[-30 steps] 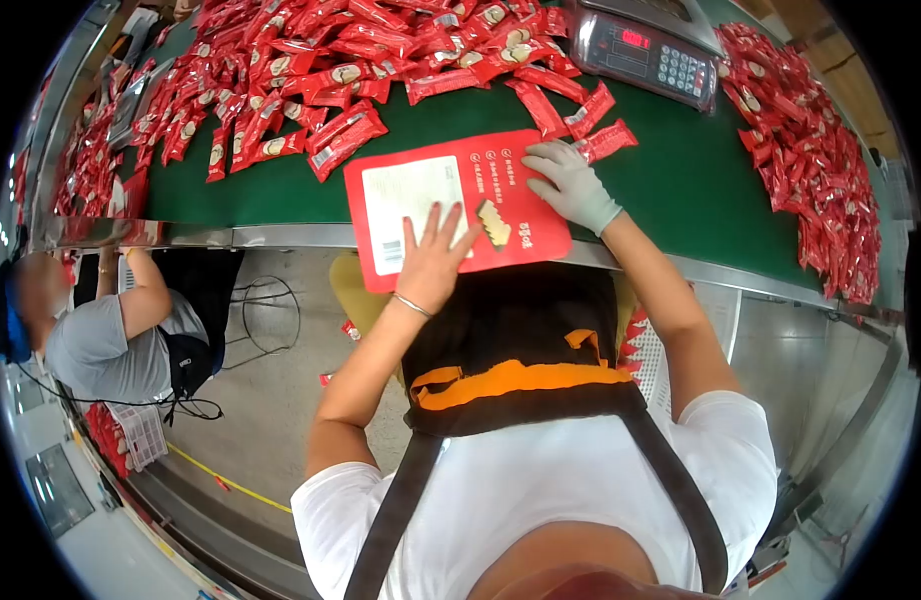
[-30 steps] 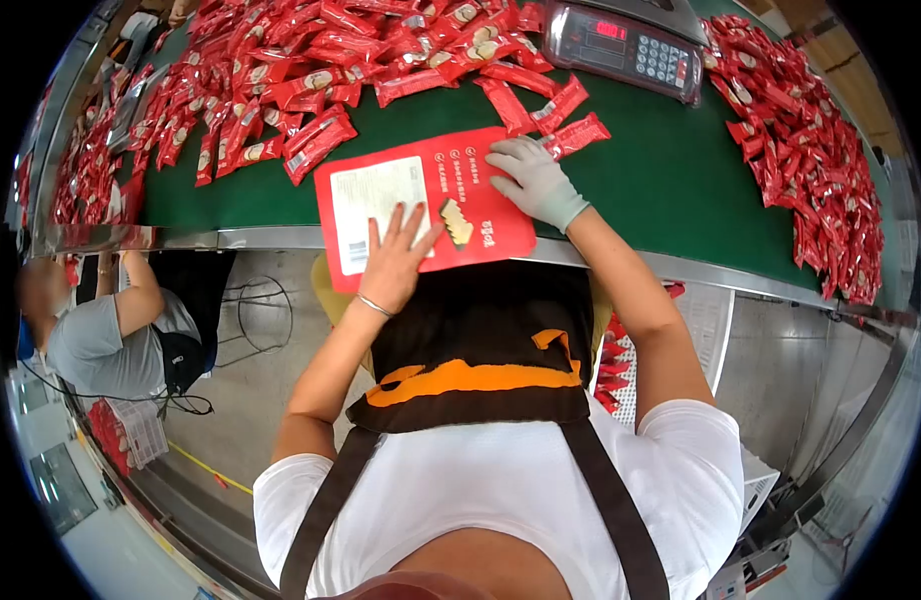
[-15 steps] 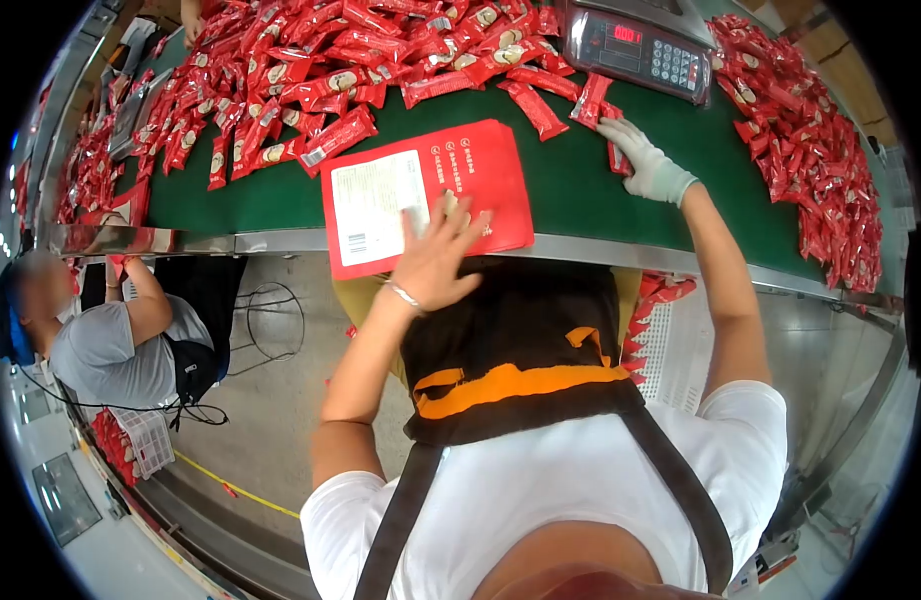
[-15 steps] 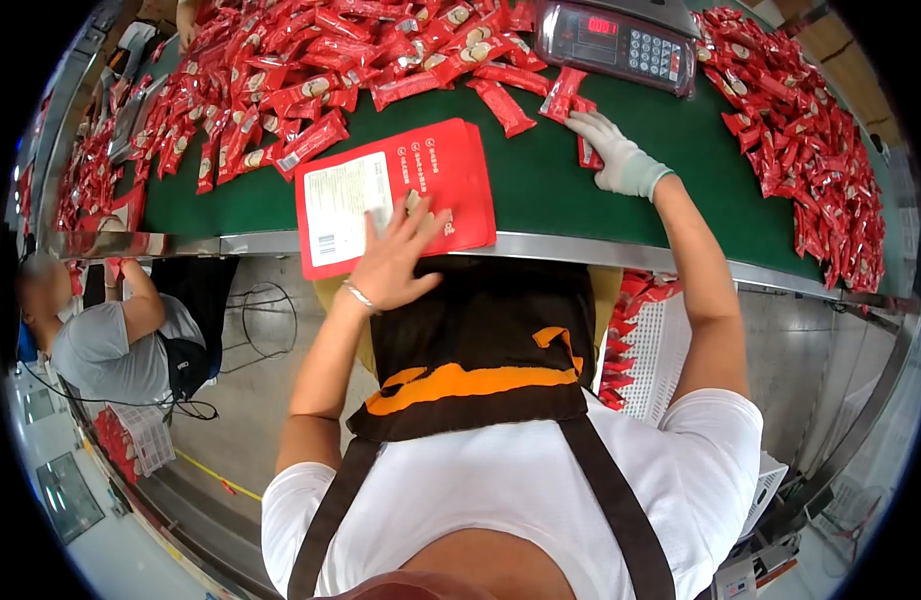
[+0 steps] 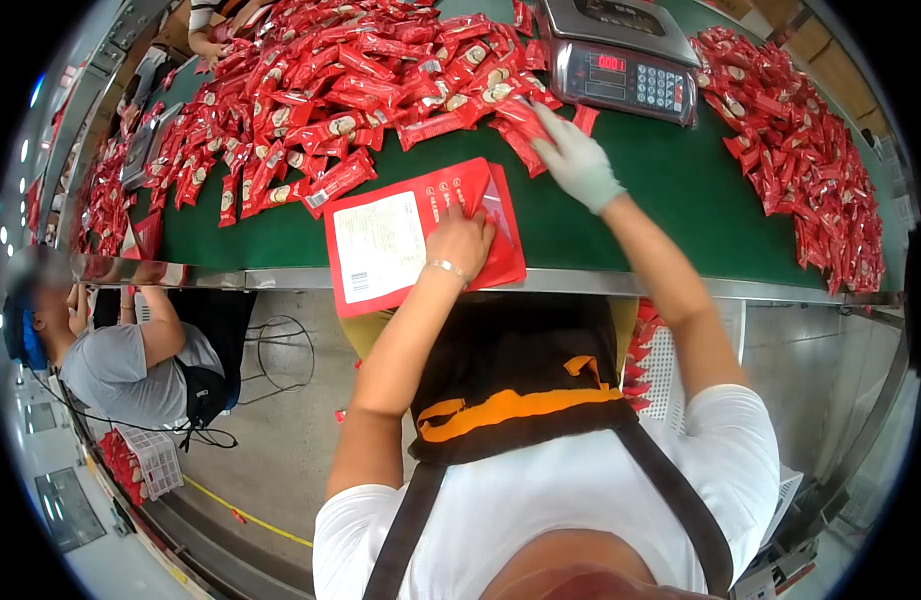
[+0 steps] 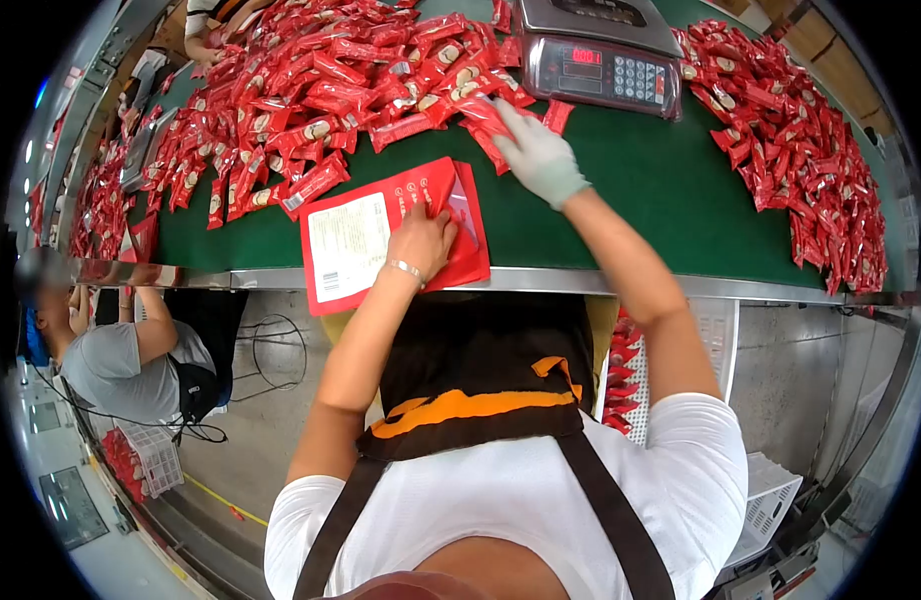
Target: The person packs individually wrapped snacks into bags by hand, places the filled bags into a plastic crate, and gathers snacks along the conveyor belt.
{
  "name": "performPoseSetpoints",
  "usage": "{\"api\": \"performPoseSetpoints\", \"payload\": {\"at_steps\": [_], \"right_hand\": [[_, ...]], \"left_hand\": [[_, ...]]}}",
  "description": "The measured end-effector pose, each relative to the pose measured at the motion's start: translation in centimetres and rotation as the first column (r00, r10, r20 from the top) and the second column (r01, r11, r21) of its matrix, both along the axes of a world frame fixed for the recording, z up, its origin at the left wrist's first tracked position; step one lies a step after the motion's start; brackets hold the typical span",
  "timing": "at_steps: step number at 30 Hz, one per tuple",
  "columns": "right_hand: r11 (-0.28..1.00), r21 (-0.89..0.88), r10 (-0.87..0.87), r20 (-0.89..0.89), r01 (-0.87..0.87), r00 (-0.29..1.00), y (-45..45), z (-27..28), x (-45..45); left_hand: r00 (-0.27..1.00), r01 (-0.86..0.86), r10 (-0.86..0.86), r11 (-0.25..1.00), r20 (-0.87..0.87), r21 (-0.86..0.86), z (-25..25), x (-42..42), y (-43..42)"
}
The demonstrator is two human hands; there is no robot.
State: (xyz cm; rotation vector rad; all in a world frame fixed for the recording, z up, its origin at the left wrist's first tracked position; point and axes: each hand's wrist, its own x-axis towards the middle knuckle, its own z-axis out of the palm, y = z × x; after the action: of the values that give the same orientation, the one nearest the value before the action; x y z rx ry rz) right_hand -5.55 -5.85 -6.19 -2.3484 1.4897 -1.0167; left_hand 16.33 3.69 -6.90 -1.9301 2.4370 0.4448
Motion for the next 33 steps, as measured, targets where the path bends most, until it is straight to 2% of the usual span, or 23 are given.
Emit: {"api": "performPoseSetpoints", "payload": {"at_steps": [1, 2, 3, 5, 7, 8, 9, 10, 12, 17, 19, 20, 21, 22, 23, 24, 25, 27, 28, 29, 31, 32, 33], "right_hand": [[0.977, 0.164, -0.111, -0.138, 0.133, 0.984, -0.1, 0.0, 2.1], [0.971, 0.097, -0.185, -0.260, 0.217, 0.948, -0.7, -1.7, 3.7], [0.956, 0.016, -0.265, -0.369, 0.291, 0.891, -1.1, -3.6, 5.0], [0.952, -0.036, -0.297, -0.340, 0.303, 0.892, -0.9, -4.1, 5.5], [0.947, -0.066, -0.317, -0.340, 0.314, 0.885, -0.3, -4.6, 4.9], [0.950, 0.074, -0.264, -0.320, 0.302, 0.910, -0.7, -4.6, 4.3], [0.952, 0.071, -0.260, -0.322, 0.297, 0.910, -1.1, -4.3, 3.6], [0.972, 0.110, -0.165, -0.315, 0.209, 0.934, -1.2, -4.1, 2.6], [0.978, 0.181, -0.043, -0.291, 0.099, 0.956, -0.9, -4.0, 1.2], [0.976, 0.195, -0.032, -0.321, 0.099, 0.946, 2.6, -3.0, -0.5], [0.964, 0.246, -0.054, -0.200, 0.104, 0.978, 3.6, -2.9, -0.8], [0.934, 0.332, -0.086, -0.148, 0.132, 0.985, 4.4, -1.6, -0.6], [0.934, 0.332, -0.086, -0.147, 0.131, 0.985, 5.4, -0.9, -0.4], [0.941, 0.339, -0.059, 0.145, 0.006, 0.988, 6.3, -0.3, -0.2], [0.943, 0.312, -0.027, 0.424, -0.118, 0.905, 7.2, 0.2, 0.0], [0.918, 0.316, 0.040, 0.527, -0.240, 0.849, 8.4, 0.5, 0.4], [0.915, 0.226, 0.189, 0.490, -0.333, 0.851, 9.1, 0.1, 0.7], [0.911, 0.269, 0.285, 0.140, -0.314, 0.948, 9.4, 0.1, 0.3], [0.888, 0.345, 0.241, 0.213, -0.304, 0.947, 9.4, -0.3, -0.1], [0.889, 0.341, 0.245, 0.207, -0.305, 0.947, 8.9, -0.4, -0.4], [0.902, 0.191, 0.394, 0.004, -0.387, 0.919, 8.5, -0.9, -0.7], [0.906, 0.134, 0.409, -0.041, -0.401, 0.912, 8.5, -0.5, 0.1], [0.907, 0.134, 0.407, -0.038, -0.399, 0.912, 8.1, -0.7, 0.9]], "left_hand": [[0.998, 0.003, -0.013, 0.988, 0.068, 0.155, 1.5, -0.5, -1.1], [0.927, 0.271, -0.291, 0.956, 0.236, 0.116, 2.6, -0.7, -2.1], [0.926, 0.267, -0.289, 0.956, 0.242, 0.117, 2.7, -1.1, -2.2], [0.998, -0.016, 0.010, 0.996, 0.061, 0.084, 2.8, -2.7, -2.9], [0.999, -0.004, -0.001, 0.996, 0.051, 0.087, 0.8, -3.1, -3.0], [0.994, -0.053, 0.048, 0.998, 0.097, 0.043, 0.3, -3.4, -2.9], [0.984, -0.104, 0.104, 0.995, 0.143, -0.008, 0.4, -3.5, -3.1], [0.984, -0.111, 0.110, 0.994, 0.141, -0.003, 0.4, -3.3, -3.2], [0.977, -0.210, 0.211, 0.976, -0.003, 0.055, 1.0, -2.9, -2.8], [0.920, -0.346, 0.339, 0.938, -0.194, -0.002, -0.1, -1.8, -1.8], [0.900, -0.363, 0.351, 0.932, -0.259, 0.001, -0.4, -1.5, -0.7], [0.901, -0.359, 0.322, 0.930, -0.290, -0.082, -0.3, -1.4, 0.0], [0.903, -0.352, 0.287, 0.921, -0.320, -0.167, -0.2, -1.4, 0.4], [0.903, -0.351, 0.286, 0.921, -0.320, -0.168, -0.6, -1.3, 0.6], [0.886, -0.347, 0.257, 0.920, -0.385, -0.183, -1.5, -1.1, 0.8], [0.865, -0.344, 0.231, 0.919, -0.445, -0.191, -1.9, -0.9, 1.2], [0.867, -0.341, 0.234, 0.922, -0.439, -0.182, -2.3, -0.8, 1.5], [0.732, -0.462, 0.249, 0.865, -0.635, -0.194, -2.3, -0.5, 1.0], [0.714, -0.419, 0.187, 0.886, -0.674, -0.198, -3.2, 0.3, 0.6], [0.710, -0.423, 0.185, 0.884, -0.679, -0.202, -3.1, 0.4, 0.3], [0.595, -0.429, 0.145, 0.889, -0.791, -0.160, -3.1, 0.6, 1.1], [0.582, -0.386, 0.076, 0.902, -0.810, -0.193, -3.4, 0.3, 1.1], [0.494, -0.340, 0.086, 0.935, -0.865, -0.101, -2.6, -0.3, 1.5]]}}
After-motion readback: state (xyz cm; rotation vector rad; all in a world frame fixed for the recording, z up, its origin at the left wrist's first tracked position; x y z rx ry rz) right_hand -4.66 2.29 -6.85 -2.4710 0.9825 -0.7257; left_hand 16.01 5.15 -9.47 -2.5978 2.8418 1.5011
